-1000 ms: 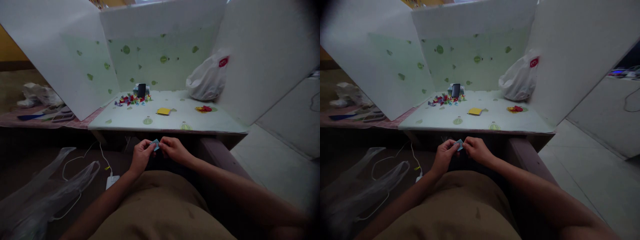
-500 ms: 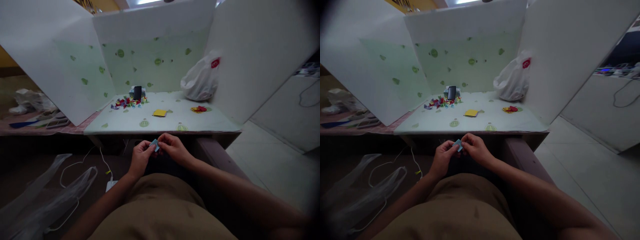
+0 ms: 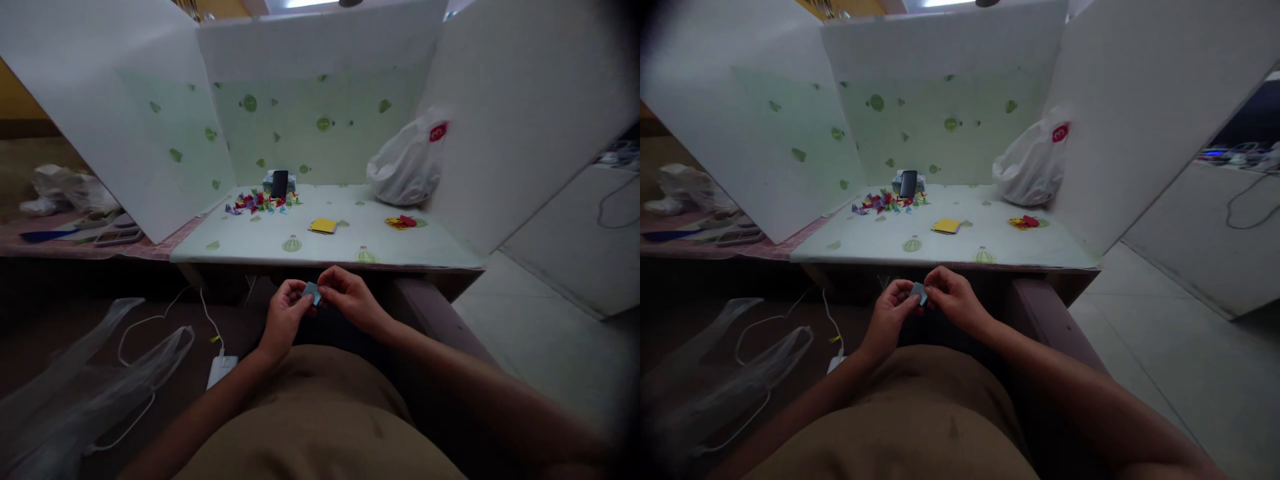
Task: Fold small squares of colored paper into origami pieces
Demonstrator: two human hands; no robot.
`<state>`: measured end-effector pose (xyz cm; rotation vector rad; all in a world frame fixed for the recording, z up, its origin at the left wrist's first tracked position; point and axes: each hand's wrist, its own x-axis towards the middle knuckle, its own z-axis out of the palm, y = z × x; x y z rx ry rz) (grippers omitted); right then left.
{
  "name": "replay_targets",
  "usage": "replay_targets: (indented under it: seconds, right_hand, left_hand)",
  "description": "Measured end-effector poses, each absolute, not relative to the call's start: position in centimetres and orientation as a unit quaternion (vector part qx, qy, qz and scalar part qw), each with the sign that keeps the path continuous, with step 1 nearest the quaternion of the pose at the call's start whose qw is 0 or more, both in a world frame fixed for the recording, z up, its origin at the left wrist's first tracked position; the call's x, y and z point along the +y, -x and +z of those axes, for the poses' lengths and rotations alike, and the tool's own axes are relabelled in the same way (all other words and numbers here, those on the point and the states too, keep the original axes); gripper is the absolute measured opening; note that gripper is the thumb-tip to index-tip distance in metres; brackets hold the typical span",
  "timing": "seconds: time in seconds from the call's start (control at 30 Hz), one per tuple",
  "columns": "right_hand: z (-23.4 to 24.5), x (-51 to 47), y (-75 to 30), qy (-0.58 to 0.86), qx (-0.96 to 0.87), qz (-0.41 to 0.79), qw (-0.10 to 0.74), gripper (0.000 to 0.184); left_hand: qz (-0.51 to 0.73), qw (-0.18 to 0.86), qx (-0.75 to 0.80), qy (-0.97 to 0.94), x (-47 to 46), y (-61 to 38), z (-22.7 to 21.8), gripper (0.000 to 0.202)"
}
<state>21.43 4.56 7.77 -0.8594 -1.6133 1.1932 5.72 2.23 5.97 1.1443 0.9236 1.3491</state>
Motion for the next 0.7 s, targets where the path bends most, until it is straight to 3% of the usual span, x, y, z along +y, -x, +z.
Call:
replay_targets:
  seconds: [0.13, 0.7]
  right_hand:
    - [7.5, 4.4, -21.3, 0.346, -0.64, 0.512, 0.457, 0.013]
    - [7.1, 3.7, -20.9, 0.338, -0.616, 0.557, 0.444, 0.012]
  left_hand:
    - [0.583, 0.538, 0.379, -0.477, 1.9, -5.6, 5.6, 0.031]
    - [0.588, 0.505, 0.395, -0.493, 1.1, -4.8, 4.8, 0.021]
